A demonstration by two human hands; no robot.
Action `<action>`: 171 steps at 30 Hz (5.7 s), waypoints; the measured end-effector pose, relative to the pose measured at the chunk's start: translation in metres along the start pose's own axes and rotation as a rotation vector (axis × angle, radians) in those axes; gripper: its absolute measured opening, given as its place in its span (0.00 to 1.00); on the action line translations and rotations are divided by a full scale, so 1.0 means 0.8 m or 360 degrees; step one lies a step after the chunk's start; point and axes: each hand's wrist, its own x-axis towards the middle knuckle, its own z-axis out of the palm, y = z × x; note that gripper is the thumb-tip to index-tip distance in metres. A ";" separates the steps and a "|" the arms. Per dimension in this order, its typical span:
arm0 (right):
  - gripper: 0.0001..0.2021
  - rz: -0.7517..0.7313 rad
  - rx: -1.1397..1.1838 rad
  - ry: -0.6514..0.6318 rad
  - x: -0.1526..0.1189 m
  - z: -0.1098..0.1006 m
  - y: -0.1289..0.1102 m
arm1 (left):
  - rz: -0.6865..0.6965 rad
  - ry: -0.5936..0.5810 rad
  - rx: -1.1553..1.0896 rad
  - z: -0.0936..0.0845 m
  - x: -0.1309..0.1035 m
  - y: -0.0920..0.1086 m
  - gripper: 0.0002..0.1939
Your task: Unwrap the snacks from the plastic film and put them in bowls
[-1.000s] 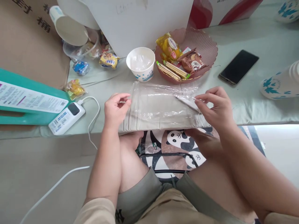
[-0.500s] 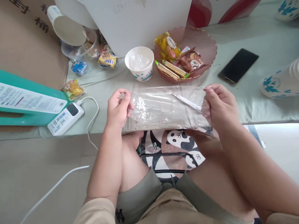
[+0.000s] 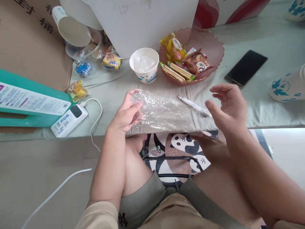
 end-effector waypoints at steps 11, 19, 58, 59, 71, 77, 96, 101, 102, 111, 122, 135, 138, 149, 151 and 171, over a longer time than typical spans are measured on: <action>0.13 0.0787 0.0807 -0.1461 -0.008 0.064 -0.047 | -0.0129 -0.0464 -0.0036 0.017 -0.012 0.005 0.32; 0.14 0.1178 0.0928 -0.0692 -0.007 0.071 -0.051 | 0.0043 -0.0175 -0.0407 0.031 0.014 -0.017 0.28; 0.24 0.0533 0.0609 -0.0360 -0.015 0.071 -0.019 | 0.0598 -0.0306 0.0403 0.033 0.015 -0.035 0.16; 0.18 0.0464 0.0564 -0.0376 -0.015 0.070 -0.021 | 0.0566 -0.0302 0.0360 0.033 0.013 -0.035 0.20; 0.05 0.0597 0.0755 -0.0075 -0.003 0.077 -0.008 | 0.0112 -0.0167 0.0028 0.032 0.025 -0.032 0.11; 0.19 0.0587 0.0752 -0.0159 -0.006 0.062 -0.016 | 0.0081 -0.0097 -0.0146 0.035 0.022 -0.024 0.11; 0.21 0.0626 0.0580 -0.0262 0.001 0.047 -0.035 | -0.0069 -0.0410 -0.0257 0.022 0.018 -0.015 0.20; 0.17 0.0856 0.0815 -0.0718 -0.002 0.067 -0.043 | -0.0139 -0.0533 -0.0238 0.041 0.016 -0.018 0.24; 0.13 0.0882 0.0771 -0.0697 -0.001 0.069 -0.044 | -0.0104 -0.0484 -0.0234 0.043 0.017 -0.019 0.25; 0.06 0.0887 0.0530 -0.0198 0.004 0.070 -0.040 | 0.0615 0.0139 0.0679 0.040 0.013 -0.040 0.16; 0.06 0.0894 0.0504 -0.0160 0.004 0.076 -0.039 | 0.0255 -0.0259 0.0117 0.045 0.001 -0.026 0.06; 0.06 0.0814 0.0514 -0.0198 0.004 0.079 -0.038 | 0.0055 -0.0097 0.0400 0.062 0.007 -0.047 0.21; 0.06 0.0809 0.0505 -0.0208 0.003 0.079 -0.037 | 0.0110 -0.0066 0.0411 0.065 0.009 -0.050 0.18; 0.06 0.0819 0.0615 -0.0098 0.007 0.072 -0.031 | 0.0109 -0.0200 0.0255 0.030 0.007 -0.023 0.17; 0.06 0.0805 0.0607 -0.0112 0.007 0.073 -0.032 | 0.0077 -0.0236 0.0142 0.027 0.006 -0.020 0.19; 0.07 0.0676 0.0830 -0.0046 0.002 0.074 -0.025 | -0.0334 -0.0405 0.0198 0.045 0.002 -0.016 0.19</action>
